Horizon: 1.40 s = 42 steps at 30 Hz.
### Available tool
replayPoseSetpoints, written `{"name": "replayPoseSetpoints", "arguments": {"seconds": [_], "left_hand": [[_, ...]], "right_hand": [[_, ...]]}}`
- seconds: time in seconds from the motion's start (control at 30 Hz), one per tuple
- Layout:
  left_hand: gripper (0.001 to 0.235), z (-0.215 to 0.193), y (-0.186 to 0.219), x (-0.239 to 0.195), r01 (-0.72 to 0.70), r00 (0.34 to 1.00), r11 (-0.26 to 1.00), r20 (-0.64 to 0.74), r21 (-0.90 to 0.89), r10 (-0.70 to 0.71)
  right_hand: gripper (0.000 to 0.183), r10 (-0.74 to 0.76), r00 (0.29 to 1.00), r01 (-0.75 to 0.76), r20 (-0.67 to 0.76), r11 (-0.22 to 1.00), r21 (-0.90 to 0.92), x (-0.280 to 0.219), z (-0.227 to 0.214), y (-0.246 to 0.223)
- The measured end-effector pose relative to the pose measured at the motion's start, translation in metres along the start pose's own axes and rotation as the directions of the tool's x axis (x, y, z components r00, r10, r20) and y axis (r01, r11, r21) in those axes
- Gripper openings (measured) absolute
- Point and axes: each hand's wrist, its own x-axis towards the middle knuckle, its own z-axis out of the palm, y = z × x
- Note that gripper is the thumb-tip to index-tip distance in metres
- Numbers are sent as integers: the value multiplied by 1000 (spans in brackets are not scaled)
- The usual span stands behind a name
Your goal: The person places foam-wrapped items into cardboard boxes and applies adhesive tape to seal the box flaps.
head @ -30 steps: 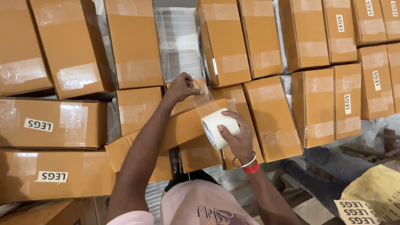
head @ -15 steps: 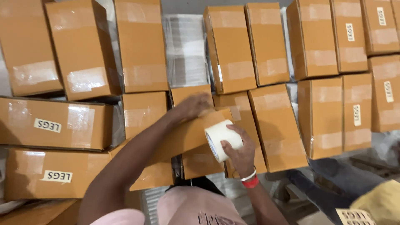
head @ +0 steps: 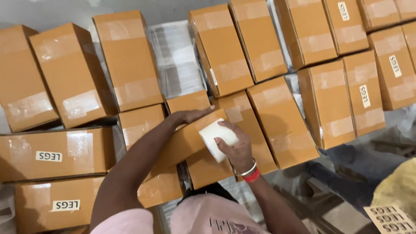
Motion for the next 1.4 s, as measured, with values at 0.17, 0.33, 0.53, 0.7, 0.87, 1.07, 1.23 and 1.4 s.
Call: {"name": "replayPoseSetpoints", "arguments": {"seconds": [0.17, 0.33, 0.53, 0.7, 0.87, 1.07, 1.23, 1.4], "left_hand": [[93, 34, 45, -101, -51, 973, 995, -220, 89, 70], [137, 113, 80, -147, 402, 779, 716, -624, 570, 60], [122, 137, 99, -136, 596, 523, 650, -842, 471, 131], [96, 126, 61, -124, 581, 475, 648, -852, 493, 223], [105, 126, 80, -129, 572, 480, 656, -849, 493, 219], [100, 123, 66, -124, 573, 510, 643, -835, 508, 205], [119, 113, 55, -117, 532, 465, 493, -724, 689, 510], [69, 147, 81, -90, 26, 586, 363, -308, 931, 749]], "right_hand": [[42, -7, 999, 8, 31, 1000, -15, -3, 0, 7], [46, -62, 997, 59, 48, 996, 61, 5, -1, 8], [32, -80, 949, 96, 305, 995, -37, 11, -20, -21], [24, 146, 927, -157, 346, 988, 3, -24, -37, 28], [20, 162, 934, -166, 318, 986, -15, -54, -42, 88], [31, 273, 881, -232, 387, 961, -151, -8, -28, 139], [30, 220, 916, -188, 334, 974, -127, 19, -16, 169], [21, 81, 943, -150, 322, 969, 195, 8, -9, 180]]}}
